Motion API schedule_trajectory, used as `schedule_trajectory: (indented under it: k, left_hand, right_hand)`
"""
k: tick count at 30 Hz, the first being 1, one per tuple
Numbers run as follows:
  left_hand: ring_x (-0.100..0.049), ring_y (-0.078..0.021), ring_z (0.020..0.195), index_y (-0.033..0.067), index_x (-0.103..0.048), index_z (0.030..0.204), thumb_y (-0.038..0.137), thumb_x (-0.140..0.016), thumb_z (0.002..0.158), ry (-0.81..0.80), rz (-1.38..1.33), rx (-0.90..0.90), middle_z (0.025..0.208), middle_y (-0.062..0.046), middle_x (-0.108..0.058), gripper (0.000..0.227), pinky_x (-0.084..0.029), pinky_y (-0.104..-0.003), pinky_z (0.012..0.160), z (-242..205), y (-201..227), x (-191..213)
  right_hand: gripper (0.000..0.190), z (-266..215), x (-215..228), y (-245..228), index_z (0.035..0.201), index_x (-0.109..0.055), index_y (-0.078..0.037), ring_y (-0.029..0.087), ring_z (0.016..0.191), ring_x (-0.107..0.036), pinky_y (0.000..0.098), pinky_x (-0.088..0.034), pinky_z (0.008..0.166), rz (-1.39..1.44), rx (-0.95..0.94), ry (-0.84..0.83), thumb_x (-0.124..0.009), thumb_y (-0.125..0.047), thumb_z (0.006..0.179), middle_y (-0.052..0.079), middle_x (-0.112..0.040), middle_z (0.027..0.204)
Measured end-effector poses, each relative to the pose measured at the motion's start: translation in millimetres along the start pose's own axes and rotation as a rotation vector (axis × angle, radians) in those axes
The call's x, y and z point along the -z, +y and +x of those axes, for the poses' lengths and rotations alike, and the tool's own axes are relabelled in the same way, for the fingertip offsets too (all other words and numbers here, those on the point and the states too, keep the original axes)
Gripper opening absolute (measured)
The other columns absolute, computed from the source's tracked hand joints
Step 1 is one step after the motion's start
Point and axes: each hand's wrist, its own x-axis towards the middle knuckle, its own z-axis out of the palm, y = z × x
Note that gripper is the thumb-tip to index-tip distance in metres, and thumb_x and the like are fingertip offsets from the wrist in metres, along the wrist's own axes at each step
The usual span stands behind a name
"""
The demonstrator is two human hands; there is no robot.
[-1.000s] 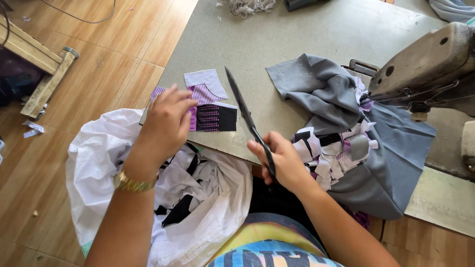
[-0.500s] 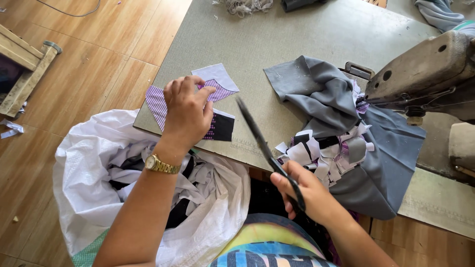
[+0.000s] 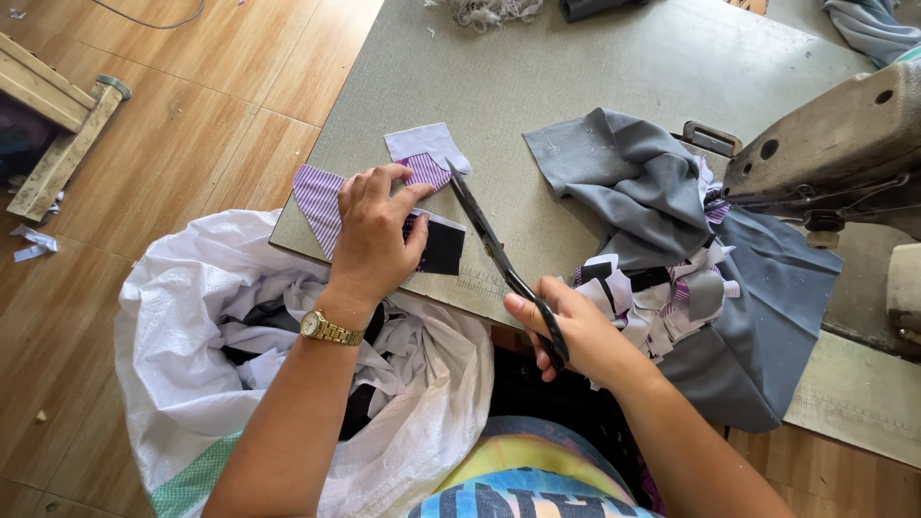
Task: Cut fabric scraps into smaller pieces using scissors on a workbench
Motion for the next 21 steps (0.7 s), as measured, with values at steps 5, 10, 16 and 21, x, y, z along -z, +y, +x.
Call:
schedule_trajectory:
  k: [5, 10, 16, 21]
  left_hand:
    - [-0.054, -0.0320, 0.135, 0.0212, -0.077, 0.128, 0.020, -0.078, 0.092, 0.000, 0.008, 0.013, 0.135, -0.007, -0.059, 0.036, -0.034, -0.056, 0.120, -0.9, 0.9, -1.4]
    - [-0.054, -0.0311, 0.134, 0.0223, -0.078, 0.128, 0.019, -0.077, 0.093, -0.008, 0.008, 0.010, 0.134, -0.007, -0.058, 0.035, -0.034, -0.055, 0.121, 0.4, 3.0, 2.3]
    - [-0.053, -0.0313, 0.136, 0.0245, -0.078, 0.127, 0.021, -0.078, 0.092, -0.005, 0.017, -0.014, 0.134, -0.006, -0.059, 0.035, -0.032, -0.054, 0.122, -0.9, 0.2, 0.1]
    - [-0.052, -0.0310, 0.137, 0.0238, -0.079, 0.125, 0.019, -0.077, 0.093, -0.001, 0.001, -0.019, 0.135, -0.006, -0.059, 0.033, -0.031, -0.054, 0.123, -0.5, 2.9, 3.6]
  right_hand:
    - [0.044, -0.5, -3.1, 1.0, 0.094, -0.061, 0.008, 0.027, 0.044, -0.065, 0.0408, -0.062, 0.035, -0.021, -0.010, -0.009, -0.082, -0.031, 0.097, 0.018, -0.056, 0.061]
    - [0.044, 8.1, -4.5, 0.5, 0.095, -0.061, 0.007, 0.026, 0.045, -0.065, 0.0405, -0.061, 0.034, 0.027, -0.003, 0.011, -0.080, -0.033, 0.098, 0.017, -0.056, 0.062]
    - [0.046, 14.3, -10.2, -5.4, 0.097, -0.062, 0.008, 0.024, 0.045, -0.065, 0.0387, -0.060, 0.035, -0.012, 0.006, 0.010, -0.081, -0.035, 0.097, 0.015, -0.055, 0.060]
    - [0.043, 12.9, -12.1, -10.2, 0.095, -0.062, 0.008, 0.024, 0.037, -0.058, 0.0347, -0.056, 0.030, -0.080, 0.037, 0.036, -0.082, -0.030, 0.098, 0.016, -0.052, 0.052]
